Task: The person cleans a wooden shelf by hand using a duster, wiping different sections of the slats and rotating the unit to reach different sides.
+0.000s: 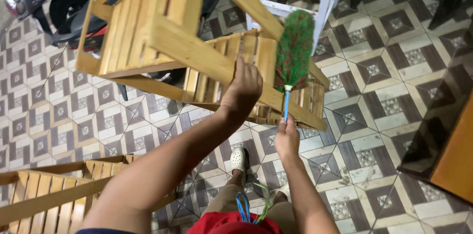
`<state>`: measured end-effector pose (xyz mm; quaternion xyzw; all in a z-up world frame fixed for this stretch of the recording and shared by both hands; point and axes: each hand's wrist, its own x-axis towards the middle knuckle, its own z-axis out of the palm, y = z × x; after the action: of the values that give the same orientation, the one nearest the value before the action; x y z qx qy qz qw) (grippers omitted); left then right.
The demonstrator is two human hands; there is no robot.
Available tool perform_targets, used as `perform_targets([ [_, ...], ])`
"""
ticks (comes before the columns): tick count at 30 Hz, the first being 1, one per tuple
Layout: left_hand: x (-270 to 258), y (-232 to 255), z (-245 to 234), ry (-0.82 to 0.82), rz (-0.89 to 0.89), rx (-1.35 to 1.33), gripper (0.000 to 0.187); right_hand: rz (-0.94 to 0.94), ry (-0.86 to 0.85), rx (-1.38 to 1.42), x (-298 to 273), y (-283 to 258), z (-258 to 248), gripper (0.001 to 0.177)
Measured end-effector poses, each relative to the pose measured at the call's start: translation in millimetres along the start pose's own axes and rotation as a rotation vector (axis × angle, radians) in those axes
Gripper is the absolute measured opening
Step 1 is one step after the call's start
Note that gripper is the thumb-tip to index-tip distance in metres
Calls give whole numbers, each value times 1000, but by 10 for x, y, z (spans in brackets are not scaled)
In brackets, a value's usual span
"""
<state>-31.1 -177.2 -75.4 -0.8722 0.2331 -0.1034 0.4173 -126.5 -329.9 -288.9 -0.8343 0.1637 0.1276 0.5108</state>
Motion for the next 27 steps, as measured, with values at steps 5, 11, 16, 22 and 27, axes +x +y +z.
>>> perform_targets([
  [5, 148, 357, 435, 77, 125, -163, 25, 11, -3, -57, -252, 305, -25, 31],
  [11, 231, 189, 173, -244, 277, -281, 35, 1, 136, 42, -433, 690, -112, 24],
  [16, 528, 387, -232, -514, 125, -341, 79, 218, -127, -118, -651, 612, -210, 31],
  [22, 575, 755, -106, -553, 135, -243, 85, 253, -10, -114, -435, 1294, -281, 26],
  [27, 587, 673, -86, -655, 117, -333, 100, 284, -115, -103, -531, 1120, -468, 30],
])
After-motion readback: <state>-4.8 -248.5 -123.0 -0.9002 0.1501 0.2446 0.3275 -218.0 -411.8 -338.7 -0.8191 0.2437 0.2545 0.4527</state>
